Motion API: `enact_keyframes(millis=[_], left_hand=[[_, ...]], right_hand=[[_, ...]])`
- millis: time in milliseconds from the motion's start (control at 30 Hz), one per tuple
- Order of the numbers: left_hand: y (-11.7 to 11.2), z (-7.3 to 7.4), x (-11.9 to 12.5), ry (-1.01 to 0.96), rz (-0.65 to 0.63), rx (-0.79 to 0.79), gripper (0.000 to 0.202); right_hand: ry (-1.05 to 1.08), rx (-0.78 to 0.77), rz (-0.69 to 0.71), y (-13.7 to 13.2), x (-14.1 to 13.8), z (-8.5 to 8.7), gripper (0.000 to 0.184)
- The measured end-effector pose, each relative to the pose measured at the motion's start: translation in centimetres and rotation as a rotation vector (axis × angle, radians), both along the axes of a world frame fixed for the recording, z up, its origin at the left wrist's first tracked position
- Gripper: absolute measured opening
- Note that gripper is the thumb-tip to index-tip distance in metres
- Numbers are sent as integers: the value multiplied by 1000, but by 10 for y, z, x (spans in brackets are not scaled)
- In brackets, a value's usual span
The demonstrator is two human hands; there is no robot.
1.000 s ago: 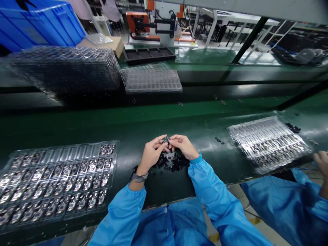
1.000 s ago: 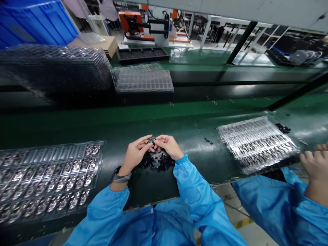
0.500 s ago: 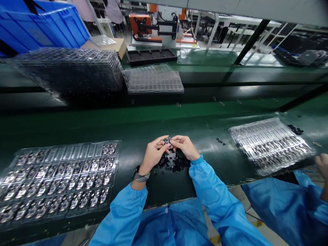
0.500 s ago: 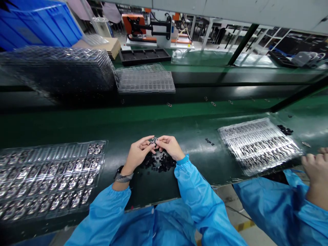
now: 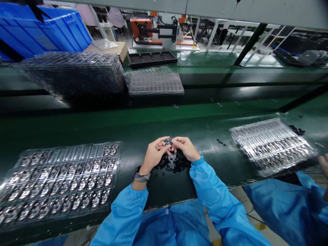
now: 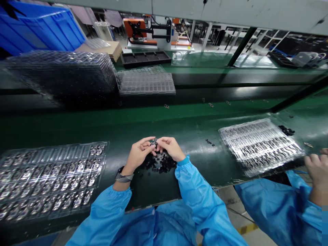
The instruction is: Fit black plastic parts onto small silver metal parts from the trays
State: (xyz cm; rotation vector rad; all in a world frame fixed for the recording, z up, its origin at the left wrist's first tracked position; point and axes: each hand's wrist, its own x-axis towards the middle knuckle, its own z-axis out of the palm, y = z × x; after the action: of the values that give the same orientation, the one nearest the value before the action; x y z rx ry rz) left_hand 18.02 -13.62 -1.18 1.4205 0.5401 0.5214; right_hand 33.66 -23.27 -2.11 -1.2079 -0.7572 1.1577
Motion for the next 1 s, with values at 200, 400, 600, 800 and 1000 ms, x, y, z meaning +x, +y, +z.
enact_keyframes(millis=[200, 400, 600, 800, 1000], left_hand=[[1, -6, 1, -18, -19, -30, 50], [2, -10, 0, -5, -16, -25, 49], [-6, -6, 4, 1, 27, 50, 44], [-12, 20, -50, 130, 139, 116, 37], [48, 43, -179, 452, 399, 268, 43]], right_hand=[[29, 12, -40, 1, 1, -2, 40], [-27, 16, -60, 1, 1, 0, 41], [-101, -12, -77, 0, 0, 4, 39], [-326, -73, -114, -2, 8, -8, 46], [-724, -129, -71, 0, 5, -23, 35]])
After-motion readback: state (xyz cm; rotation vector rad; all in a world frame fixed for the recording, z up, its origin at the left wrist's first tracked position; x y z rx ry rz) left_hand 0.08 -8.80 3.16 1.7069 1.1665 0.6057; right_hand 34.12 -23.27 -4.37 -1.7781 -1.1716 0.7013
